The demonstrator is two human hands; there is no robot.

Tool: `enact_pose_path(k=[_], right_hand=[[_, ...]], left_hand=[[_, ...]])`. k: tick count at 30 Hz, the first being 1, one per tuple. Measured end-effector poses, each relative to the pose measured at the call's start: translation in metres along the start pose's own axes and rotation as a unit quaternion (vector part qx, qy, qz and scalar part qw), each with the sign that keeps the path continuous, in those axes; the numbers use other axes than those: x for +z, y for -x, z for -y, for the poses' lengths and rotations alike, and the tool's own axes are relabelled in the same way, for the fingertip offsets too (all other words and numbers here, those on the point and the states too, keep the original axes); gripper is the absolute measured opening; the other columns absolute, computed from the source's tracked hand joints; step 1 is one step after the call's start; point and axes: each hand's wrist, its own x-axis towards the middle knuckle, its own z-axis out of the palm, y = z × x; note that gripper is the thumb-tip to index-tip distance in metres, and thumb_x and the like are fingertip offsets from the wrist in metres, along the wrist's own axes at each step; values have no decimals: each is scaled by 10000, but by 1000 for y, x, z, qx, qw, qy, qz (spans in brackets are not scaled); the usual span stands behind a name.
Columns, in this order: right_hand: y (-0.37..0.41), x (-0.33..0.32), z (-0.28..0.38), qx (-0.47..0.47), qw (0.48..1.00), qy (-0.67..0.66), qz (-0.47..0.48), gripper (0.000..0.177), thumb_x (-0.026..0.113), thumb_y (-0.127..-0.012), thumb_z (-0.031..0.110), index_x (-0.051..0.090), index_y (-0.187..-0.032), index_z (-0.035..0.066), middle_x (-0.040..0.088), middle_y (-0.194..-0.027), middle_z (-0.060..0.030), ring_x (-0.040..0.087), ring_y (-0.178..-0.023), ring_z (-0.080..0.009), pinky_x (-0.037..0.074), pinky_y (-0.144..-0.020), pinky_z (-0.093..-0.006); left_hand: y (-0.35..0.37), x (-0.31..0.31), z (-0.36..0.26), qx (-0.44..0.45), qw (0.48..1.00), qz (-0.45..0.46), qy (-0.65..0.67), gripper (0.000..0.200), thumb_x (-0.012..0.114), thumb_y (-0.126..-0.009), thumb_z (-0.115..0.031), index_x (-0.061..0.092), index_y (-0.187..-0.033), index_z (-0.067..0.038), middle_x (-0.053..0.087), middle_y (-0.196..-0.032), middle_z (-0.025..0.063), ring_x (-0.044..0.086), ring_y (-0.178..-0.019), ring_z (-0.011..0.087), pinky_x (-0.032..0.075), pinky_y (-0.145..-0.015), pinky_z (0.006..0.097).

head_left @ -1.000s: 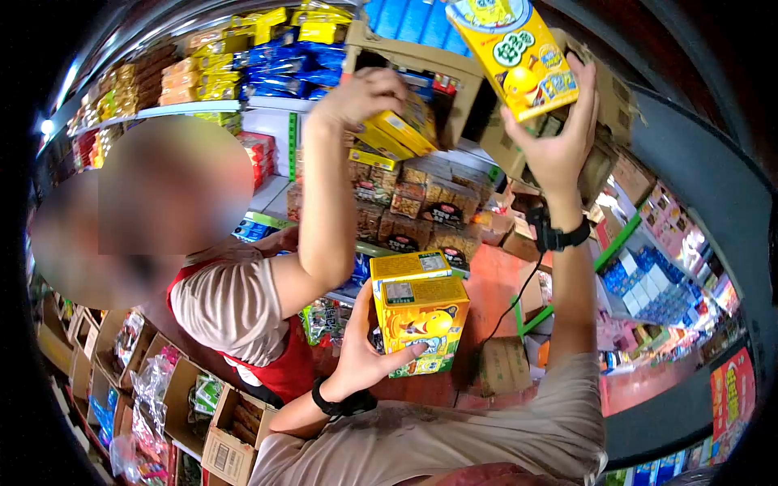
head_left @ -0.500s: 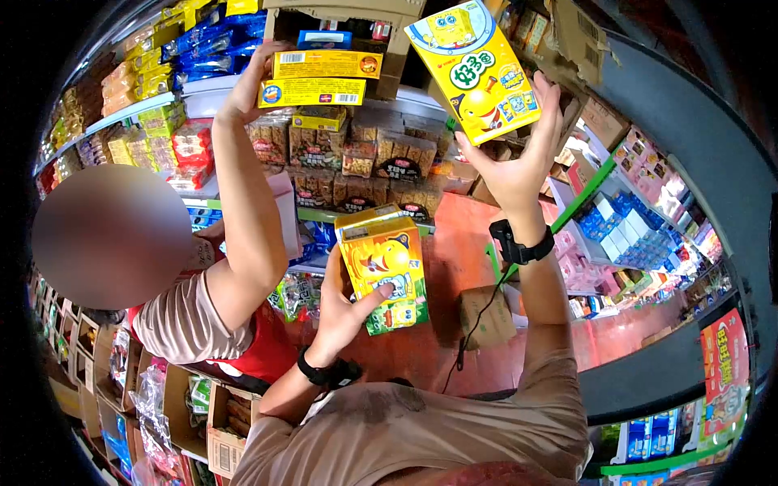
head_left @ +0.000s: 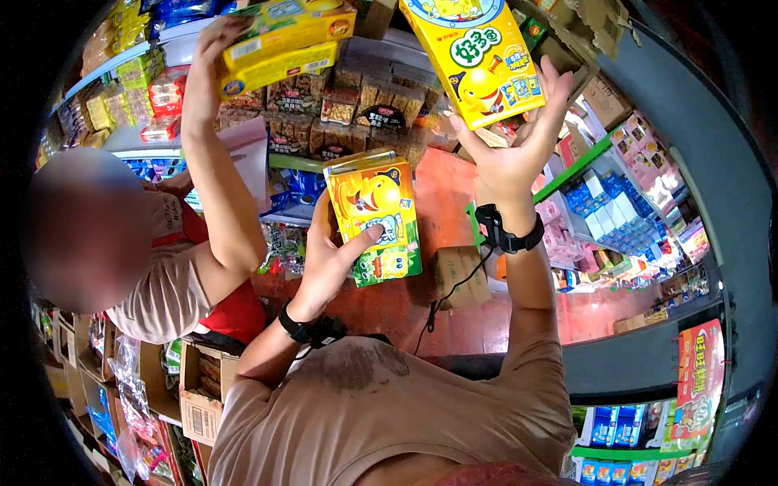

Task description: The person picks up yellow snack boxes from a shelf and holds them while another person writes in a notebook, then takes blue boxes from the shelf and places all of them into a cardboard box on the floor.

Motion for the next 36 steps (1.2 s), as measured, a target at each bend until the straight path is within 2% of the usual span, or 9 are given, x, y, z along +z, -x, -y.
enact_pose_path(k=[8,10,19,22,25,26,31,33,36], right_hand=[[7,8,-4,30,998,-50,-29,1181,997,-618,291,329,-1526,-61,458,-1525,-246,433,-1401,-426,352,-1164,-517],[8,6,-1,7,1000,1,4,1203,1001,-611,292,316,-1534,-64,462,-1524,-247,439,-1400,-421,368,-1156,-510],[14,14,3,2,1000,-7,-9,1188,998,-617,313,341,-1533,-60,490,-1497,-246,488,-1362,-417,388,-1140,-501],[15,13,16,3,1000,13,12,1190,999,-614,311,341,-1534,-58,501,-1481,-243,497,-1344,-410,393,-1130,-502],[43,17,39,73,995,-60,34,1173,997,-619,303,351,-1532,-52,506,-1473,-235,493,-1327,-407,400,-1114,-504],[46,11,61,78,988,-62,117,1254,935,-665,-6,132,-1628,-4,310,-1613,-249,444,-1412,-347,459,-1127,-460],[73,17,75,72,985,-16,159,1239,976,-650,125,212,-1614,-18,371,-1570,-236,448,-1412,-348,440,-1132,-441],[78,14,72,108,984,-15,138,1185,997,-622,298,345,-1553,-37,451,-1547,-233,461,-1386,-417,386,-1152,-517],[90,11,65,122,985,-61,104,1208,1001,-622,226,301,-1571,-32,436,-1551,-234,451,-1396,-398,393,-1158,-507]], left_hand=[[-1,1,0,-11,1000,-6,6,798,793,-876,-25,339,-1529,38,580,-1397,139,596,-1255,195,490,-1064,348],[-1,-2,0,-9,1000,-7,0,798,794,-876,-27,339,-1529,38,582,-1394,139,597,-1254,194,491,-1062,348],[-1,-10,1,-11,999,-30,-13,728,800,-876,-47,393,-1475,34,622,-1336,125,628,-1200,190,503,-1039,345],[-2,-10,3,9,998,-44,40,680,788,-887,-53,420,-1453,28,628,-1320,123,637,-1181,186,515,-1025,348],[-11,-15,14,0,994,-75,80,608,761,-919,-61,436,-1423,41,630,-1315,129,644,-1174,186,525,-1017,340],[-12,-15,15,-14,990,-85,114,585,755,-927,-64,445,-1411,45,635,-1308,132,650,-1164,186,530,-1009,337],[-17,-14,20,-44,977,-130,163,478,721,-969,-133,498,-1349,53,678,-1230,114,692,-1065,157,573,-923,317],[-19,-18,27,-40,975,-100,192,451,706,-987,-189,519,-1318,53,689,-1185,102,701,-1022,139,584,-881,300],[-19,-17,32,-36,974,-134,177,468,719,-984,-214,520,-1321,43,690,-1180,95,698,-1026,135,583,-886,302]])
